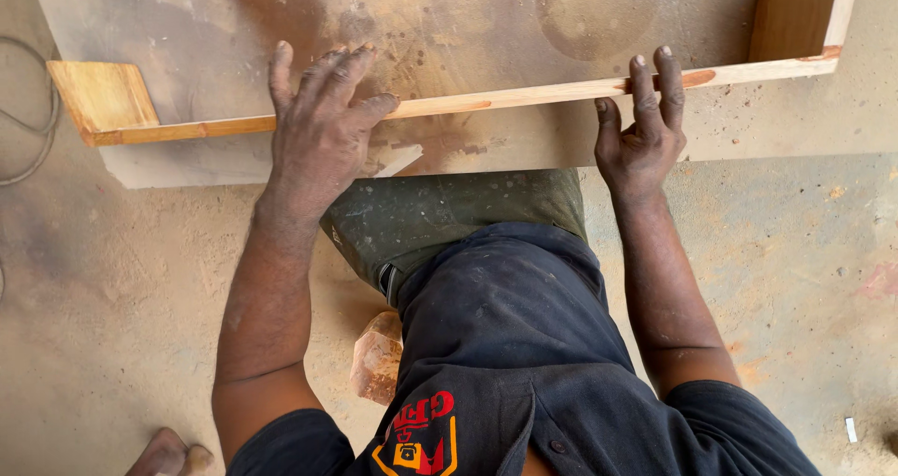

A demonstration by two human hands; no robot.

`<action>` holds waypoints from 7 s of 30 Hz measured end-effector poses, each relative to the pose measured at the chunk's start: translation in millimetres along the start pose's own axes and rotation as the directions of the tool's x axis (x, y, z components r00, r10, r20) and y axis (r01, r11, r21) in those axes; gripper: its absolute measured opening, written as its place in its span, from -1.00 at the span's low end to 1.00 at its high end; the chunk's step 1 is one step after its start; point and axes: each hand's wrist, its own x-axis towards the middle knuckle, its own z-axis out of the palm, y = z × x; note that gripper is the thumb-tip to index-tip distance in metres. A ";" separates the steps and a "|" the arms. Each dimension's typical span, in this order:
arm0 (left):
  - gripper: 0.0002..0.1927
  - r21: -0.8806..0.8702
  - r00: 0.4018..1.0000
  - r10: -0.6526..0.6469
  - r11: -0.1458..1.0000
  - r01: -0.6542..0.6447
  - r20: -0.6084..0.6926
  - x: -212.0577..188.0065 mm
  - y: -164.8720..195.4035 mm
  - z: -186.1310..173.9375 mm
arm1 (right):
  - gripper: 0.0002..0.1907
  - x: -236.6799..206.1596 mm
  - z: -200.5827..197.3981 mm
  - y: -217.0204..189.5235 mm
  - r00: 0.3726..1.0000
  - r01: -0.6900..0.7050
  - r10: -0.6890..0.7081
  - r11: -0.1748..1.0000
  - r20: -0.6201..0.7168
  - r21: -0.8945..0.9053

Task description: The person works on a long wooden board with small end blocks on a work table, rubbing a substance into the wood surface and edges by hand, fitting a small wooden block at one end, and repeatedly flipping and repositioning the board to treat its other side and edges. A glue bottle sits on the table nearby.

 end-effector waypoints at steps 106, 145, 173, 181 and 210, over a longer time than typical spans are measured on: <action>-0.49 -0.722 0.618 -0.783 0.392 0.570 0.063 -99.5 -38.1 27.9 | -0.50 9.4 8.8 54.8 0.992 0.124 -0.124 0.992 -0.005 0.021; -0.43 -0.994 0.508 -0.855 -0.076 0.076 0.104 -104.1 30.6 87.1 | -0.81 128.5 -73.0 15.6 0.972 0.075 -0.037 0.985 0.234 -0.156; -0.50 -0.999 0.649 -0.759 -0.039 0.023 0.045 -68.7 59.8 77.9 | -0.35 254.5 -39.4 -22.6 0.348 -0.204 0.647 0.759 0.679 -0.619; -0.51 -0.990 0.789 -0.602 0.132 -0.052 -0.121 -20.5 76.6 80.6 | -0.38 203.5 -46.2 -11.6 0.790 0.112 0.184 0.895 0.585 -0.433; -0.22 -0.865 0.815 -0.557 0.477 0.158 -0.158 37.8 84.0 113.1 | 0.21 139.3 -53.2 -25.4 0.698 0.475 0.208 0.581 0.685 -0.661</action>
